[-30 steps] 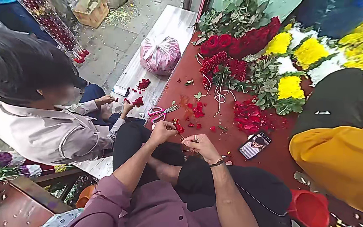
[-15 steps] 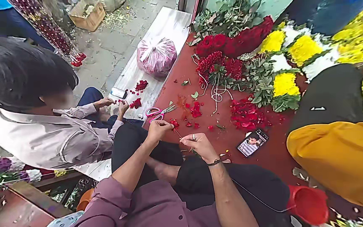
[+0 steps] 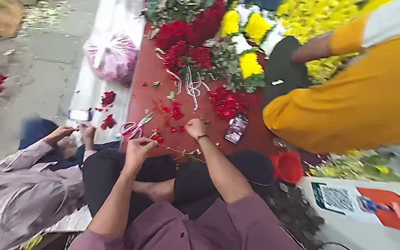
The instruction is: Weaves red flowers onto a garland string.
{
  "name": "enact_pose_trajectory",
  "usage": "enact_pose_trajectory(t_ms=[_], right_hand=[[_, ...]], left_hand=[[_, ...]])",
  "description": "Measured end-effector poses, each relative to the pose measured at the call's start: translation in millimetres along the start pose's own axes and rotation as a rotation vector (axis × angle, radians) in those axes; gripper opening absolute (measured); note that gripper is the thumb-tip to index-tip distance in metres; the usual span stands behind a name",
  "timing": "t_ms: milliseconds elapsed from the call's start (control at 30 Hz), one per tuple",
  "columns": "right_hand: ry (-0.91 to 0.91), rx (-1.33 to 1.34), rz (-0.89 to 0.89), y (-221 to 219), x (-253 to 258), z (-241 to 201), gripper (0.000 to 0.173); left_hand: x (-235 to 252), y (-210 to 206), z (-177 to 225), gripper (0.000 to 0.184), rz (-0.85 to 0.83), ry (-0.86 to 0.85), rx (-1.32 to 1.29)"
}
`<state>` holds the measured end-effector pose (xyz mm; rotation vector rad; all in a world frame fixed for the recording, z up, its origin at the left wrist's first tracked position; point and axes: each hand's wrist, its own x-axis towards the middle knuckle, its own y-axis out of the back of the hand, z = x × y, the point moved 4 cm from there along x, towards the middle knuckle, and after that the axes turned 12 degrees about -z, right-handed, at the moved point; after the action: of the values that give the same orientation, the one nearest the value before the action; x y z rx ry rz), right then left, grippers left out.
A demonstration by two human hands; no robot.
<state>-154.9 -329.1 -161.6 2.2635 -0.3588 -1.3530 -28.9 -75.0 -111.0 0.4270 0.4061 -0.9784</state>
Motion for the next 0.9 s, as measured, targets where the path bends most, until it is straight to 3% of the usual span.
enact_pose_trajectory(t_ms=[100, 200, 367, 467, 633, 767, 900], right_hand=[[-0.059, -0.055, 0.032, -22.9, 20.8, -2.4, 0.039], [-0.012, 0.009, 0.102, -43.3, 24.2, -5.6, 0.02], [0.087, 0.301, 0.066, -25.6, 23.3, -3.3, 0.02], [0.224, 0.494, 0.079, -9.2, 1.9, -10.3, 0.015], [0.367, 0.69, -0.046, 10.0, -79.8, -22.6, 0.013], [0.376, 0.827, -0.073, 1.2, -84.4, -2.0, 0.016], [0.425, 0.835, -0.058, 5.6, -89.9, -8.1, 0.018]], left_hand=[[3.5, -2.7, -7.7, 0.014, -0.046, -0.024, 0.069], [2.2, -1.1, -11.1, 0.013, -0.037, -0.018, 0.043], [5.1, -3.9, -3.8, 0.011, -0.039, 0.005, 0.021], [5.1, -3.6, -5.3, 0.011, -0.041, -0.005, 0.026], [3.3, -2.9, -5.5, 0.012, -0.042, -0.012, 0.037], [5.0, -6.9, -6.7, 0.011, -0.046, 0.009, 0.042], [3.8, -11.8, -6.7, 0.011, -0.051, 0.038, 0.072]])
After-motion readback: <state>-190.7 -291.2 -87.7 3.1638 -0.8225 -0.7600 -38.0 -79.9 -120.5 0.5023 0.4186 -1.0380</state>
